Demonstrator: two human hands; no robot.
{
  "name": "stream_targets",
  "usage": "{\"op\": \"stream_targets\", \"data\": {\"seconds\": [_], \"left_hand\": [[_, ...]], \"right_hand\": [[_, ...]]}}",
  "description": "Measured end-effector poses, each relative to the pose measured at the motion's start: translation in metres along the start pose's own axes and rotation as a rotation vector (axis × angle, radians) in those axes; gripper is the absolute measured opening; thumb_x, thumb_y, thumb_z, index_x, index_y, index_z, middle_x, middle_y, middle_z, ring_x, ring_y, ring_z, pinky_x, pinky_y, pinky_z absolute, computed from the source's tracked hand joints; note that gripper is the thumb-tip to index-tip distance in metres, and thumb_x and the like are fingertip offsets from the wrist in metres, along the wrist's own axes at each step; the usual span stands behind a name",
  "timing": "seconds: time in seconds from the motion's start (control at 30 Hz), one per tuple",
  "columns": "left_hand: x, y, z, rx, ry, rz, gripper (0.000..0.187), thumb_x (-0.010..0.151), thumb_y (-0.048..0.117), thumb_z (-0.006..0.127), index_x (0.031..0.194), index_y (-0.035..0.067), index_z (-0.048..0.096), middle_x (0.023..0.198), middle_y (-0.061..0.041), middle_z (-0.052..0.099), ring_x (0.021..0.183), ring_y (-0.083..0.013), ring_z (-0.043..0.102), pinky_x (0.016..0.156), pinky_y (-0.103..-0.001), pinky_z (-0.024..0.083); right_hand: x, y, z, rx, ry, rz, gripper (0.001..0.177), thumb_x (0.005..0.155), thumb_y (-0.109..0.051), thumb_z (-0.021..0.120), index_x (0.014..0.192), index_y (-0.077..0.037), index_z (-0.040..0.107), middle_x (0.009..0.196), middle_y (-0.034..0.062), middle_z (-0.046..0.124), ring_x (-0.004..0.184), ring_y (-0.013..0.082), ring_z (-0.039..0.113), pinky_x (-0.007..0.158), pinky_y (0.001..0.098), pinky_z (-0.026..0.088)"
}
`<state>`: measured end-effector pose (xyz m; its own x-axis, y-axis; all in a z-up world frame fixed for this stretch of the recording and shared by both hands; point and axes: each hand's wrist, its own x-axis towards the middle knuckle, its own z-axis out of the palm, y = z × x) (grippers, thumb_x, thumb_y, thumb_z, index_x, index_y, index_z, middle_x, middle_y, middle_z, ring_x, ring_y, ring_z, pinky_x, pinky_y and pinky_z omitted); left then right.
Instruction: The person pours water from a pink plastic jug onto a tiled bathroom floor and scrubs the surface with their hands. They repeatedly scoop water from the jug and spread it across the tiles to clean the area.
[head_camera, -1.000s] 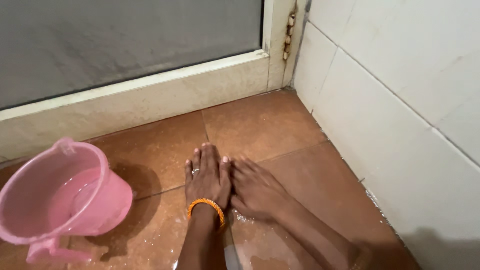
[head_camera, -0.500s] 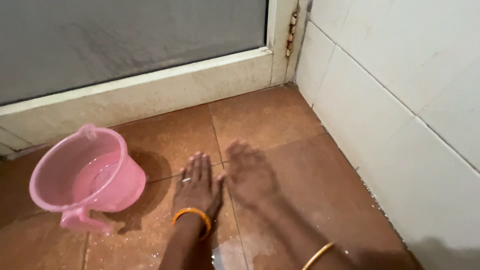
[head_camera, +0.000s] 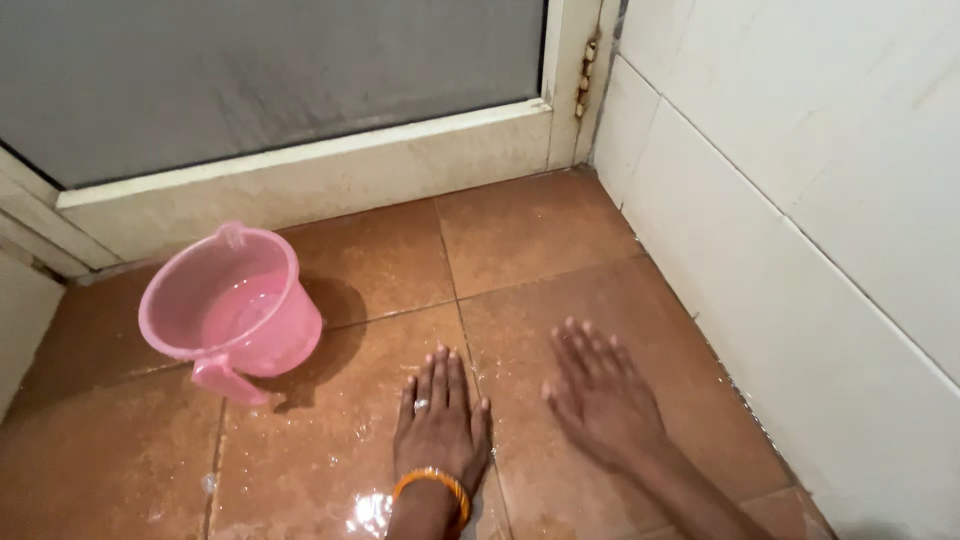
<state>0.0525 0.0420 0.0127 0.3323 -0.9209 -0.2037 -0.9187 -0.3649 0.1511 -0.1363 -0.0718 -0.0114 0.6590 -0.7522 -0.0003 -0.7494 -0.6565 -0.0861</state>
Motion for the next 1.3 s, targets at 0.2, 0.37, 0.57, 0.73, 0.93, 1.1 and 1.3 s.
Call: {"op": "stream_targets", "data": {"seconds": [0.2,0.37,0.57,0.73,0.93,1.1,1.3], "left_hand": [[0.031,-0.026,-0.007,-0.001,-0.024,-0.008,0.079,0.1,0.05,0.022,0.164,0.009,0.0,0.173,-0.009,-0.006,0.158,-0.0246,-0.005,0.121,-0.039,-0.001],[0.011,-0.075,0.005,0.007,0.075,-0.105,0.075,0.101,0.051,0.025,0.161,0.01,0.007,0.17,-0.007,0.004,0.156,-0.0216,0.005,0.124,-0.038,0.005],[-0.033,-0.078,0.026,0.045,0.056,-0.133,0.076,0.101,0.051,0.025,0.16,0.007,0.006,0.169,-0.01,0.005,0.155,-0.0233,0.004,0.123,-0.039,0.004],[-0.048,-0.051,0.037,0.216,0.524,0.129,0.074,0.102,0.05,0.022,0.157,0.002,0.012,0.164,-0.012,0.011,0.154,-0.0255,0.009,0.122,-0.042,0.007],[-0.04,-0.047,0.005,0.04,-0.015,-0.017,0.078,0.101,0.054,0.022,0.161,0.008,0.003,0.17,-0.008,0.0,0.156,-0.0214,0.0,0.124,-0.039,0.001],[-0.041,-0.091,0.001,-0.027,0.065,-0.132,0.079,0.1,0.057,0.024,0.162,0.011,0.004,0.171,-0.006,0.002,0.156,-0.0198,0.002,0.124,-0.038,0.003],[-0.083,-0.142,0.017,0.004,0.097,-0.237,0.077,0.101,0.053,0.025,0.162,0.01,0.007,0.171,-0.007,0.004,0.156,-0.0215,0.005,0.125,-0.038,0.005]], "right_hand": [[0.048,-0.044,-0.021,-0.009,-0.193,0.219,0.077,0.102,-0.058,0.016,0.162,-0.013,-0.002,0.171,0.0085,-0.007,0.156,0.0251,-0.004,0.123,0.042,-0.005],[0.038,-0.109,-0.004,-0.015,-0.24,-0.06,0.076,0.101,-0.056,0.018,0.163,-0.014,0.002,0.172,0.0053,-0.002,0.157,0.0235,-0.002,0.123,0.0449,-0.005],[-0.032,-0.124,0.019,0.082,0.064,-0.411,0.076,0.103,-0.054,0.03,0.163,-0.01,0.014,0.17,0.0084,0.013,0.157,0.0245,0.01,0.125,0.0456,0.003],[-0.06,-0.066,0.022,-0.032,0.246,-0.342,0.08,0.101,-0.057,0.034,0.16,-0.007,0.018,0.167,0.0147,0.016,0.153,0.0281,0.013,0.121,0.0452,0.006],[-0.01,-0.052,0.001,-0.001,-0.015,0.067,0.08,0.1,-0.057,0.028,0.162,-0.009,0.011,0.169,0.0119,0.007,0.155,0.0266,0.005,0.123,0.0443,0.002],[0.01,-0.127,-0.016,-0.01,-0.261,0.036,0.081,0.101,-0.06,0.021,0.161,-0.01,0.003,0.17,0.0127,-0.005,0.154,0.0281,-0.004,0.122,0.0462,-0.003],[-0.025,-0.222,0.018,0.049,0.022,-0.277,0.072,0.099,-0.05,0.029,0.161,-0.016,0.013,0.168,0.008,0.011,0.154,0.0266,0.006,0.122,0.0488,-0.002]]}}
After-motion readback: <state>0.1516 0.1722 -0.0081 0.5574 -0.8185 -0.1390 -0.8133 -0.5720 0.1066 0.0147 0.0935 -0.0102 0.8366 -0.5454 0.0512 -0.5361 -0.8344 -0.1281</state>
